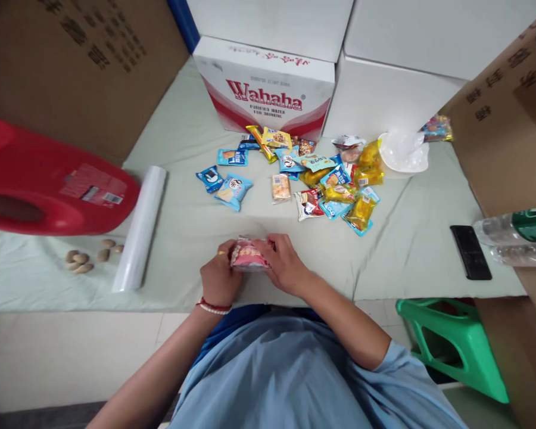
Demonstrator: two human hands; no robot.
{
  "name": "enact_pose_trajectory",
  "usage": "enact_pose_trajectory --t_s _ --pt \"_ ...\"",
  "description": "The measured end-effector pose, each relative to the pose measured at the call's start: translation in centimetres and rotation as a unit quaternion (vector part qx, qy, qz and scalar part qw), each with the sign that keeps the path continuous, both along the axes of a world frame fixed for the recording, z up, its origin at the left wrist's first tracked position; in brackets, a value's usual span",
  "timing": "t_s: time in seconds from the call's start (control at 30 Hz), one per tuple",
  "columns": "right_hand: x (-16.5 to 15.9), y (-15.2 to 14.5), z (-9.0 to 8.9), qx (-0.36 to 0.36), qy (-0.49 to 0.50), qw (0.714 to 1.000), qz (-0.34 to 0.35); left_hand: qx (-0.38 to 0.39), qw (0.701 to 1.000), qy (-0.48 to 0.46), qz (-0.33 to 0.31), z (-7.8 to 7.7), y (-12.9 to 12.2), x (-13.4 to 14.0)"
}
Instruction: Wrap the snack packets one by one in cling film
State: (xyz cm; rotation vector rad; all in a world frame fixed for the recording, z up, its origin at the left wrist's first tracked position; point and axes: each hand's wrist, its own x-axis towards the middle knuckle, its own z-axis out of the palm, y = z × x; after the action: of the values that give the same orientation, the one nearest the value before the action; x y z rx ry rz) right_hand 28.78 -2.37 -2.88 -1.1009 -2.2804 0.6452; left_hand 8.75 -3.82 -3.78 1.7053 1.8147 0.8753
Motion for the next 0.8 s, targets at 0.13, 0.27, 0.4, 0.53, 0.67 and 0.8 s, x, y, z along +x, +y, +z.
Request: enact_pose_trajectory --t_s 0.13,0.27,0.4,0.53,0.67,0.8 --pt "0.5 -0.3 0.4 -0.002 0.020 0.999 -0.028 -0.092 0.936 -0.339 0.011 1.9 1.0 1.0" --pt "1.5 0.2 0.7 0.021 -0.010 0.999 -0.032 -0.204 0.778 -0.586 -0.101 4.3 0.6 0.5" --pt "1.7 0.3 0.7 0.012 -0.055 0.998 0.017 -0.250 0.750 -0.611 -0.043 4.1 0.4 1.0" --pt "2.8 -0.3 1.3 0.026 -0.019 0.999 0.007 -0.210 0.769 -0.601 0.060 2.2 0.9 2.4" --pt "4.0 -1.8 2.7 -0.006 0.104 0.981 -0.162 -0.161 0.778 -0.595 0.118 1.7 1.3 3.2" --pt "2.3 -2.8 2.2 -0.128 0.186 0.958 -0.177 -0.142 0.761 -0.626 0.088 2.8 1.4 4.7"
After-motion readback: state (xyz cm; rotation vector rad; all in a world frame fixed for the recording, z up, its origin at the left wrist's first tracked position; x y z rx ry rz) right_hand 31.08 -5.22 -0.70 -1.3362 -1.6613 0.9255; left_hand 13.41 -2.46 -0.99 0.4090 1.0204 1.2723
